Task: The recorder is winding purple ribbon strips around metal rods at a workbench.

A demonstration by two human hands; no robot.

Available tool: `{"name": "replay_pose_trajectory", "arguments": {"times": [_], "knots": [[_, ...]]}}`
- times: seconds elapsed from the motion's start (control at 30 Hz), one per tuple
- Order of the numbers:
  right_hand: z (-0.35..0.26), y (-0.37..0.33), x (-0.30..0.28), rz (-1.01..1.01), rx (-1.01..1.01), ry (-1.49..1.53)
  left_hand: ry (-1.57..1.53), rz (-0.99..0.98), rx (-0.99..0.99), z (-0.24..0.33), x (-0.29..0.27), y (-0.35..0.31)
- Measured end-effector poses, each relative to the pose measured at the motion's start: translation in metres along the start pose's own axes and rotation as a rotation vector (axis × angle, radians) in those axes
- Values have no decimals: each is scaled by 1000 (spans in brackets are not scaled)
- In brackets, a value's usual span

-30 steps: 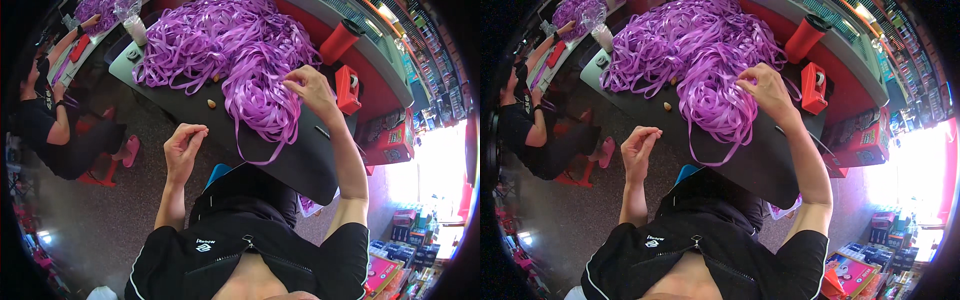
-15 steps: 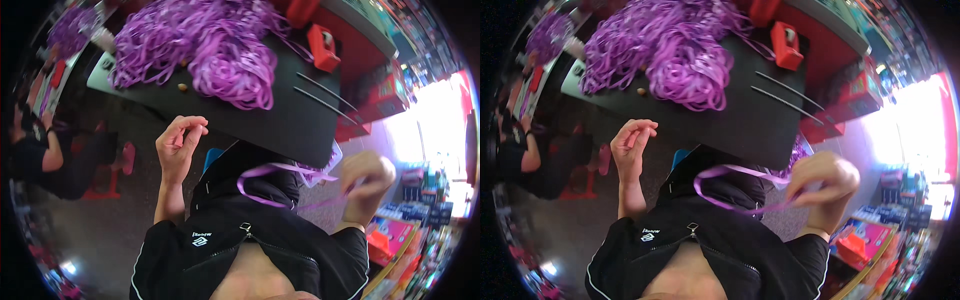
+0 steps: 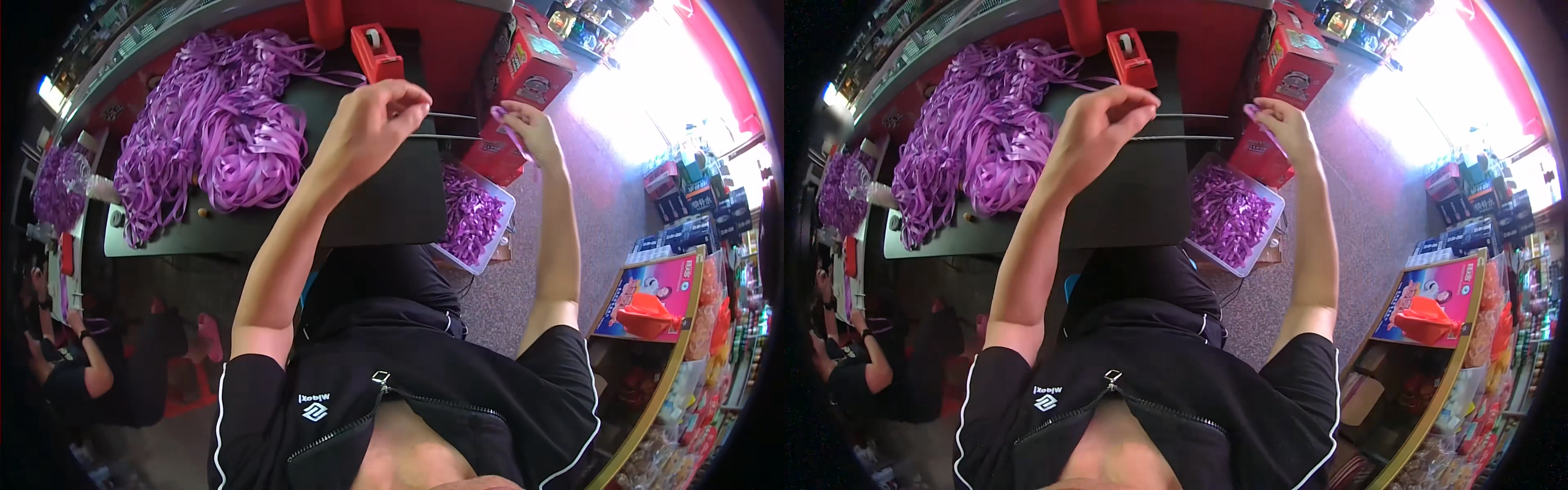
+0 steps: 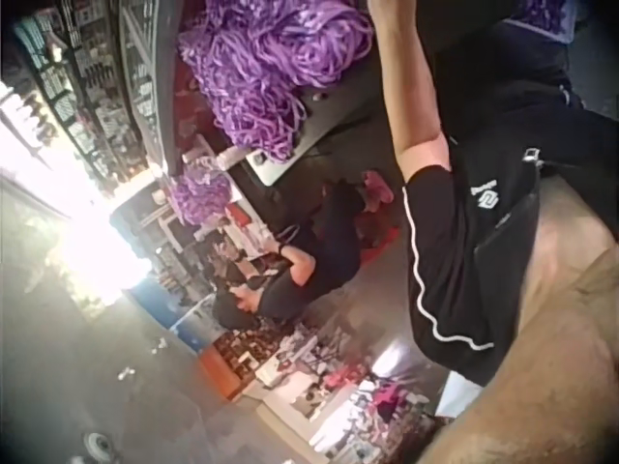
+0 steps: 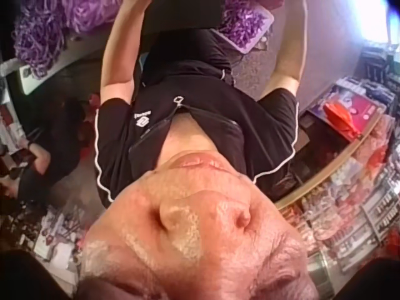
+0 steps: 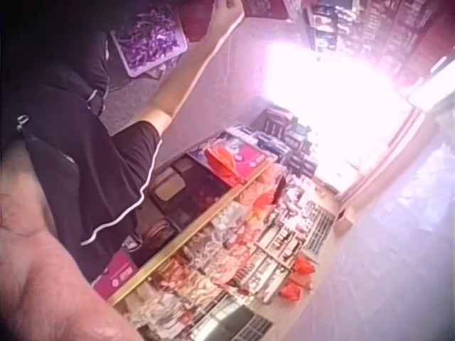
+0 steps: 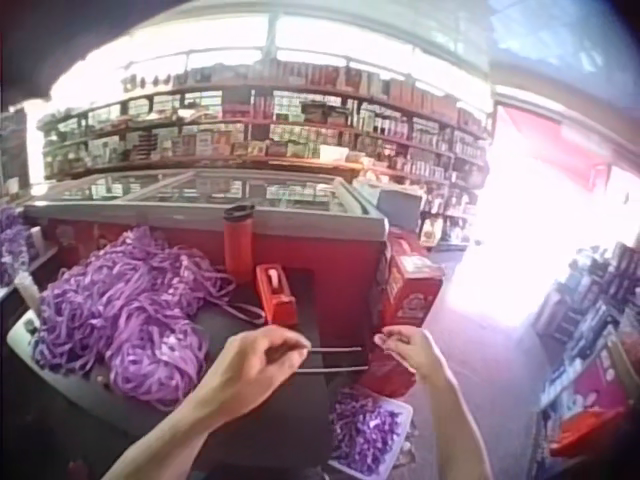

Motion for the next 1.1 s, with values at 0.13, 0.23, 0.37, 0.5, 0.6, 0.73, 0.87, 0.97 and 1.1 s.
{"name": "replay_pose_trajectory", "arguments": {"times": [0.13,0.23,0.37,0.5,0.6,0.73,0.87,0.97,1.1], "knots": [[10,7,34,21,-84,318,116,-78,-2,-47,38,52],[13,-3,49,-35,-64,375,187,-135,34,-73,57,72],[27,-16,53,-19,-23,458,227,-177,-2,-90,85,80],[40,-22,66,52,-15,603,191,-176,-40,-98,104,75],[42,-25,69,128,-22,700,198,-138,-38,-101,109,67],[51,-27,75,98,60,765,186,-110,48,-107,118,61],[52,-30,83,162,9,721,203,-127,124,-110,125,59],[49,-32,88,173,-6,725,224,-77,179,-114,128,59],[49,-32,93,188,-24,698,270,-131,99,-118,129,60]]}}
Point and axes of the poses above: each hand's wrist, its own y-axis towards the middle knuckle, its own x-axis out of the palm, z = x × y, the point moved 3 cm from there along y, towards the middle knuckle, and after that the axes turned 10 degrees about z, right-handed, at the moved point
